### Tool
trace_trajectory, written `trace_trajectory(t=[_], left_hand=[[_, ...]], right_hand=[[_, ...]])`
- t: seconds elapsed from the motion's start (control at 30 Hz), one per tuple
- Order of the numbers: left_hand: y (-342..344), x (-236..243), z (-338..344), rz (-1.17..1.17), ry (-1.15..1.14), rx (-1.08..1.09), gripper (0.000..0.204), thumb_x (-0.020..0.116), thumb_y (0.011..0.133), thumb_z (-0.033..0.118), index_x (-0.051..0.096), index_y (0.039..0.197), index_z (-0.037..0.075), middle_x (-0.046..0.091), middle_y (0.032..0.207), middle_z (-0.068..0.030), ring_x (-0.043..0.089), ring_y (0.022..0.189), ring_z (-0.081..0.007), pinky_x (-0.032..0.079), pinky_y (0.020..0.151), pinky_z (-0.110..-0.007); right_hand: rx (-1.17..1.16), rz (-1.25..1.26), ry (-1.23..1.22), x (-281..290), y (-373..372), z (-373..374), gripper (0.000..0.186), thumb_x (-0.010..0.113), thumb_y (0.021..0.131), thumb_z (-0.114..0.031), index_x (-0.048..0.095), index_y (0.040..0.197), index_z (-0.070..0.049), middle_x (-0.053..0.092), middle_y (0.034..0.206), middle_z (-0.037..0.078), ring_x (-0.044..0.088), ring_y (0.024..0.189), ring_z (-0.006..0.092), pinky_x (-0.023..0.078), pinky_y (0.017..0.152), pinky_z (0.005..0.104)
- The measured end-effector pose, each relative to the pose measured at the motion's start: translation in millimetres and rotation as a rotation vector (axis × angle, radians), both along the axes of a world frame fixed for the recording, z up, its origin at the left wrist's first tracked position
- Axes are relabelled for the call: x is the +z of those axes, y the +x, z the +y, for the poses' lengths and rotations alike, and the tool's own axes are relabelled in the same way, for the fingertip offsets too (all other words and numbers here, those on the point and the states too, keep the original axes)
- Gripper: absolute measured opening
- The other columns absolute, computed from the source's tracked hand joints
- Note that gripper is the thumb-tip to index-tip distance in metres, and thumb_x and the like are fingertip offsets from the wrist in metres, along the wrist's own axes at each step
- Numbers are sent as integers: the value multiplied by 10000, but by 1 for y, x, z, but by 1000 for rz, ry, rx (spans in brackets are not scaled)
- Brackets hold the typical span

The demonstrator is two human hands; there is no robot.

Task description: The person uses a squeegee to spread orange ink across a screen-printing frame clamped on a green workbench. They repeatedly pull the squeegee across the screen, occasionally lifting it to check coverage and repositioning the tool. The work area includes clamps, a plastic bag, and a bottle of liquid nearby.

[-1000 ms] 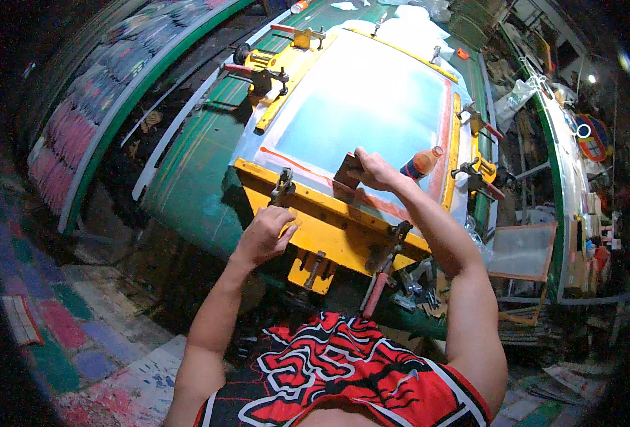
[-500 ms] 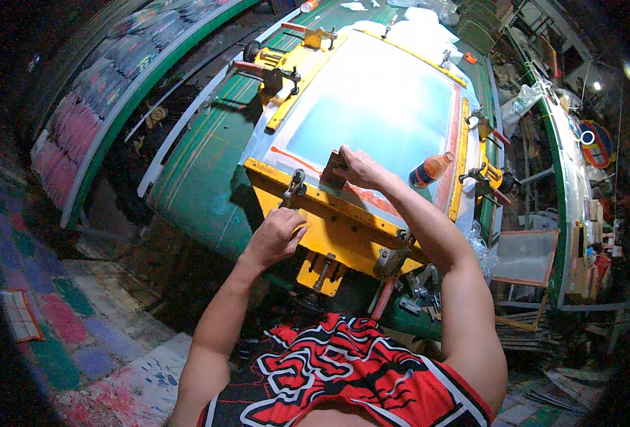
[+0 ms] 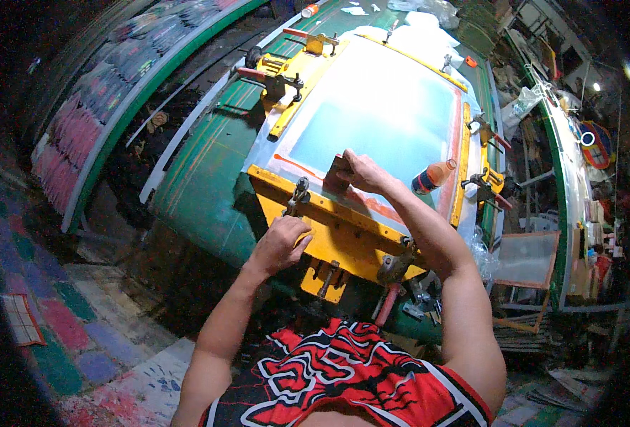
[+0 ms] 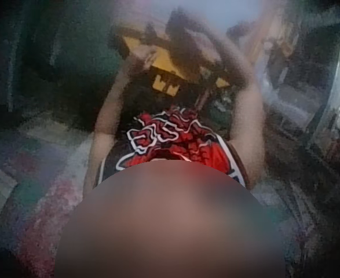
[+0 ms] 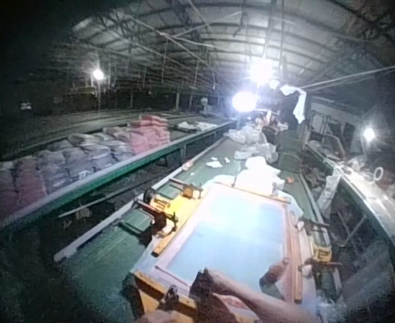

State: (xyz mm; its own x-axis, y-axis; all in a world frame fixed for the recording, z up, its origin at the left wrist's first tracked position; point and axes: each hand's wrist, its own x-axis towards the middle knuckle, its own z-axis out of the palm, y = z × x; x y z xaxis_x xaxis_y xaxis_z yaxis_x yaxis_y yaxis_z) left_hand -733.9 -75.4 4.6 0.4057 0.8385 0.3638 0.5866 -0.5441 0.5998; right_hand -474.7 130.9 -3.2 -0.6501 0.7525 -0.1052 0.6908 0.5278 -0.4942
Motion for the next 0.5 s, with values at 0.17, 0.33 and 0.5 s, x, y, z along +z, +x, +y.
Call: trace_trajectory(t=[0.17, 0.33, 0.5], left_hand=[[-1, 0, -1, 0, -8, -1, 191, 744, 871, 126, 666, 1022, 39, 686, 1002, -152, 650, 986, -340, 492, 892, -446], [-1, 1, -1, -10, -14, -3, 198, 742, 871, 129, 661, 1027, 36, 680, 998, -157, 644, 990, -344, 488, 893, -444], [-2, 3, -1, -20, -19, -8, 194, 732, 877, 123, 657, 1032, 34, 677, 993, -161, 643, 992, -344, 489, 895, -440]], right_hand=[[-84, 11, 11, -5, -17, 9, 390, 680, 949, -263, 425, 1068, 7, 640, 926, 321, 615, 914, 528, 483, 753, 553], [-23, 4, -1, 2, -36, 10, 392, 665, 954, -273, 425, 1073, 13, 640, 937, 329, 614, 928, 533, 486, 768, 565], [4, -31, -37, 7, -42, 6, 403, 662, 955, -290, 429, 1076, 15, 645, 947, 326, 621, 927, 526, 492, 780, 562]])
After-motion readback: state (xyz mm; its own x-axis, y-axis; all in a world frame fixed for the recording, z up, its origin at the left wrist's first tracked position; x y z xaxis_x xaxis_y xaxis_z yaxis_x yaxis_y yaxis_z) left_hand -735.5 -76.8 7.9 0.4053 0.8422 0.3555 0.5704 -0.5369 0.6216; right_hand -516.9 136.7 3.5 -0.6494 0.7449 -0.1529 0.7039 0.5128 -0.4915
